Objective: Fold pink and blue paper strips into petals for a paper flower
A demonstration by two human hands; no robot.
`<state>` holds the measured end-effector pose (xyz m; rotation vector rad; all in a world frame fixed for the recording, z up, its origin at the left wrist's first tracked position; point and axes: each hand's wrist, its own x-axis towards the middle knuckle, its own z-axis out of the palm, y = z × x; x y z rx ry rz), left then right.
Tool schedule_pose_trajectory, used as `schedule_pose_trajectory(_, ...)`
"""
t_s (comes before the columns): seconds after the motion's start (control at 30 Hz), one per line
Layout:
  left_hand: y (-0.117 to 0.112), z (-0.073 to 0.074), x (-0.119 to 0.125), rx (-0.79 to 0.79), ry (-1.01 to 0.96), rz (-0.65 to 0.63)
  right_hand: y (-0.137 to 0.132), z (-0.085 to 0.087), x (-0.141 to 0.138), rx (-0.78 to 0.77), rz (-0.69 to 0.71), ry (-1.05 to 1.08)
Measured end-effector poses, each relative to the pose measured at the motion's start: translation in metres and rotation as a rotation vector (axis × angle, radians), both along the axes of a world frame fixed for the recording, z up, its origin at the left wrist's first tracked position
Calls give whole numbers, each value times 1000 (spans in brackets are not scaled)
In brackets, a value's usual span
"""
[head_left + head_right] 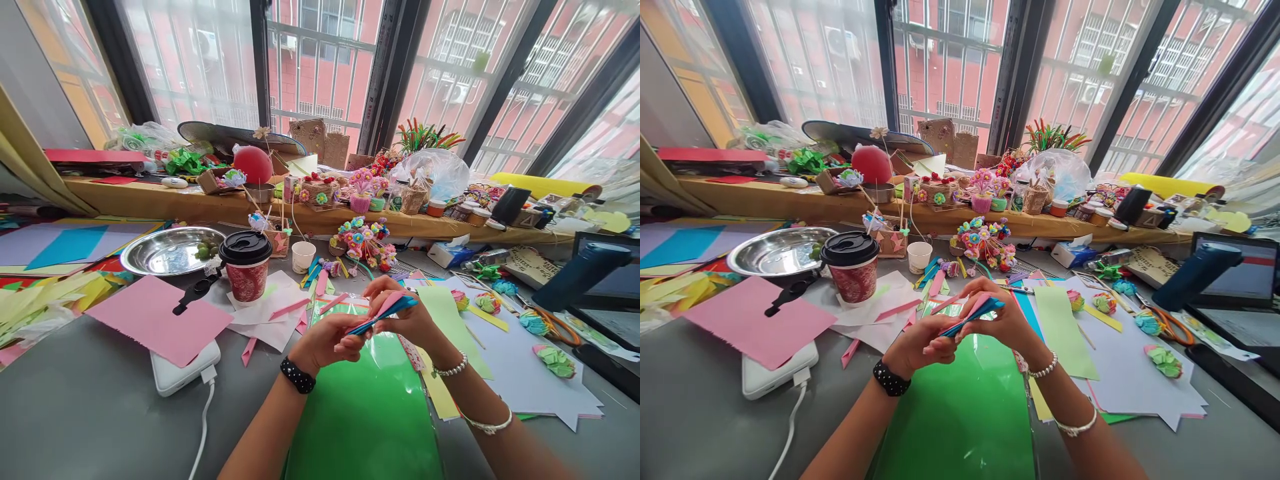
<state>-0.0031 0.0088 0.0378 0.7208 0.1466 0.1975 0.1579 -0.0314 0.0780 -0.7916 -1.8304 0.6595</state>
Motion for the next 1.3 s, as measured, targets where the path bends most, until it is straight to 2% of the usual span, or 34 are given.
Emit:
schedule_pose_trajectory(0.1, -2, 2, 1, 39, 26, 41, 0, -1, -1, 0, -76, 23)
schedule_pose_trajectory(0.17, -4, 5, 2, 144, 64, 163, 1, -4, -1, -6, -150, 25)
schedule_pose_trajectory(0.33, -8, 14, 3, 630, 182, 601, 2, -12, -1, -51, -393, 3)
schedule_pose_trajectory(0.43, -9, 15, 4, 841, 214, 729, 1, -15, -2, -140, -457, 56)
schedule_pose_trajectory(0.5, -10, 14, 6, 899, 249, 790, 1, -16, -3, -220, -477, 123)
schedule_pose_trajectory(0.57, -11, 11, 8, 884, 279, 843, 1, -16, -3, -300, -446, 181)
schedule_pose_trajectory(0.73, -9, 8, 8, 788, 291, 880, -2, -12, -6, -397, -294, 156)
schedule_pose_trajectory(0.97, -8, 15, 4, 774, 291, 818, -6, -10, 0, -436, -298, 44)
schedule_pose_trajectory(1.1, -7, 16, 2, 729, 238, 769, -6, -13, 5, -384, -332, 4)
schedule_pose_trajectory(1.3, -5, 13, 0, 528, 178, 615, -8, -14, 9, -232, -325, -121)
